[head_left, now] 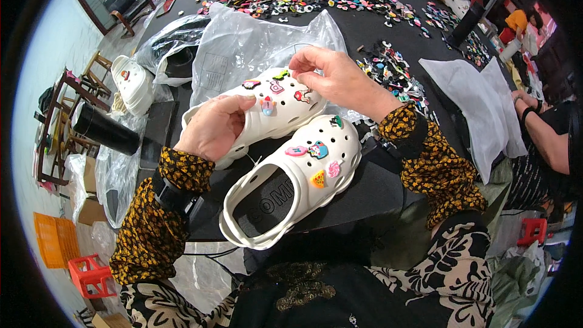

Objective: Decorating white clog-style shoes with small colorful charms.

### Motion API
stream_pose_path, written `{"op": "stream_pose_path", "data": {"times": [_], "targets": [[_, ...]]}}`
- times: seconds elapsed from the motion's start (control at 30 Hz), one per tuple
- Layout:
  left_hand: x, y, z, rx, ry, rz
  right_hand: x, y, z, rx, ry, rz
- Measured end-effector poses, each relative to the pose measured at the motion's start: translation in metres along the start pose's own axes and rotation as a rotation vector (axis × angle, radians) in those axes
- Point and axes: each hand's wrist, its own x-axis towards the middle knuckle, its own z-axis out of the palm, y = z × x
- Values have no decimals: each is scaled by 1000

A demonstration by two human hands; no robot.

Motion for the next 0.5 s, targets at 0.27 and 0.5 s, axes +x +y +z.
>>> {"op": "stream_pose_path", "data": {"times": [0.27, 0.5], "targets": [[-3, 0, 2, 55, 31, 21, -11, -5, -16, -319, 64, -188], [-2, 12, -8, 135, 90, 112, -28, -11, -50, 1, 52, 177]]}}
